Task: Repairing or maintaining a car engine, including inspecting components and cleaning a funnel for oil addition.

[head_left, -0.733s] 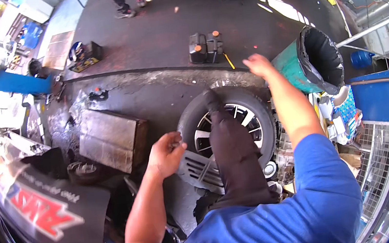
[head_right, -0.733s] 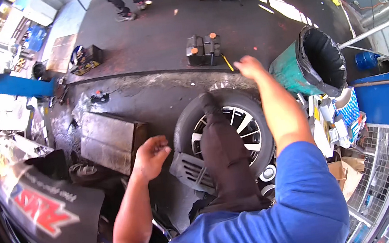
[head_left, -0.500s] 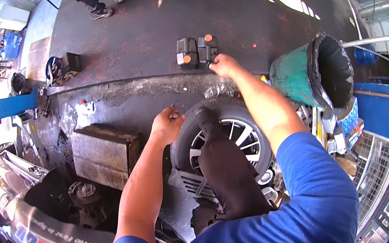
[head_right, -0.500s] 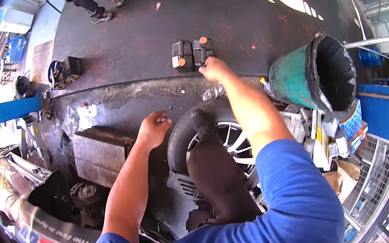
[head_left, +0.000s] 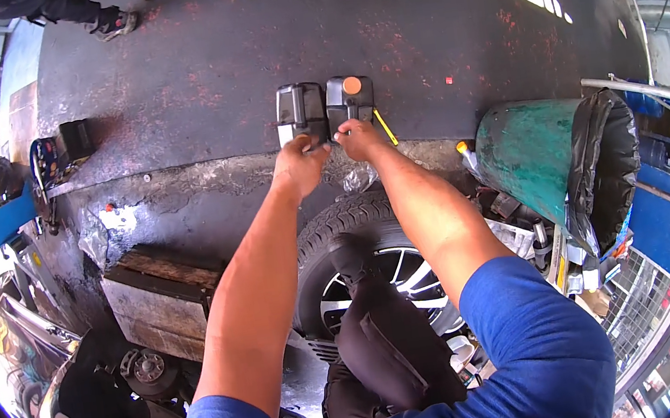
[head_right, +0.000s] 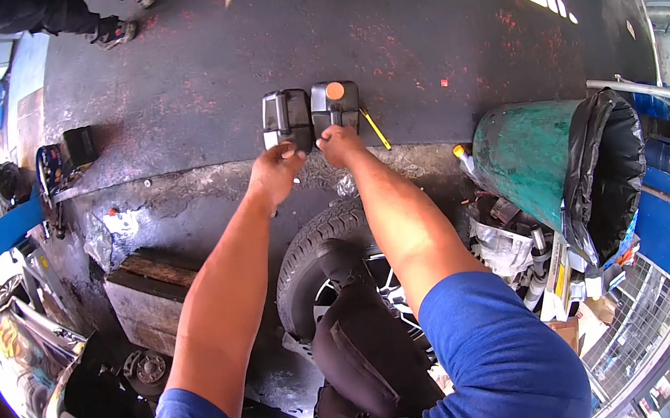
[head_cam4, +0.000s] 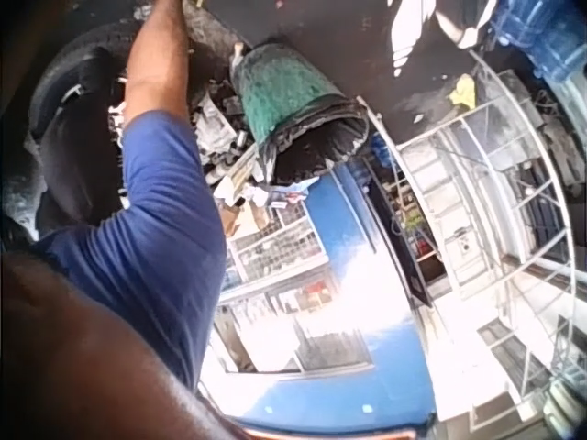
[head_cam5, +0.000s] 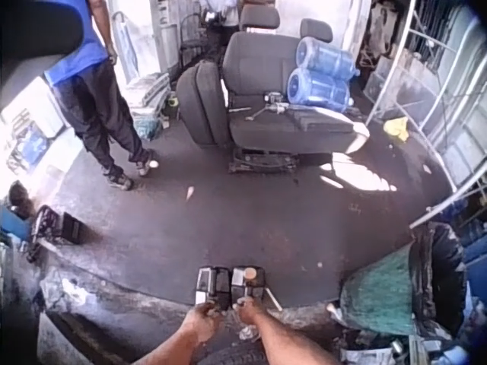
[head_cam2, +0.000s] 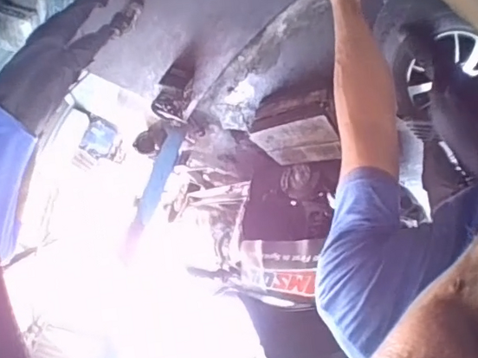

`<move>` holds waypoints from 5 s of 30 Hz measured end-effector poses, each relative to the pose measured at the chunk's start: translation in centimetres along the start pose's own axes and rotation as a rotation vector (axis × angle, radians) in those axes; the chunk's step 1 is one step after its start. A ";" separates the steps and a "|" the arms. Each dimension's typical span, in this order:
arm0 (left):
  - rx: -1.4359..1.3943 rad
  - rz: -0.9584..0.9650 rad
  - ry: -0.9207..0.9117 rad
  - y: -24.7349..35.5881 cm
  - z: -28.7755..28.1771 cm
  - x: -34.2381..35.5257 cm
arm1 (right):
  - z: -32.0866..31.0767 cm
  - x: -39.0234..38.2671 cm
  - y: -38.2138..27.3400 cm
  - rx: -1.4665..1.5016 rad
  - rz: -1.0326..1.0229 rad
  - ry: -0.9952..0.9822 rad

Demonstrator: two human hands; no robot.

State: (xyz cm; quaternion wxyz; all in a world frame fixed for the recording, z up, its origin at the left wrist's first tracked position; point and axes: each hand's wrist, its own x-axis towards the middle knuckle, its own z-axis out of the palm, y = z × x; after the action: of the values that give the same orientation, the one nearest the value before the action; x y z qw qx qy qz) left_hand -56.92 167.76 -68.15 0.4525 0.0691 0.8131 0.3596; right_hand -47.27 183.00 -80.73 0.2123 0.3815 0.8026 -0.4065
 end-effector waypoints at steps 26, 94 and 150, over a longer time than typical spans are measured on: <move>-0.051 0.100 0.243 -15.9 -8.6 -35.5 | -0.5 -5.3 -2.2 0.315 -0.193 0.121; 1.292 -0.154 -0.756 -68.5 62.2 -74.0 | 30.7 -123.5 68.3 0.005 0.292 0.149; 0.849 0.470 0.315 -47.9 21.0 -146.1 | 26.5 -147.3 19.7 -0.386 -1.343 -0.145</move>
State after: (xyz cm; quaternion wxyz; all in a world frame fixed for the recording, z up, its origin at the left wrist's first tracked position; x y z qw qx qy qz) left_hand 54.67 79.71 -5.93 0.1635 0.3728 0.9084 0.0954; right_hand 60.16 104.08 -9.88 0.0323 -0.2692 0.9063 -0.3242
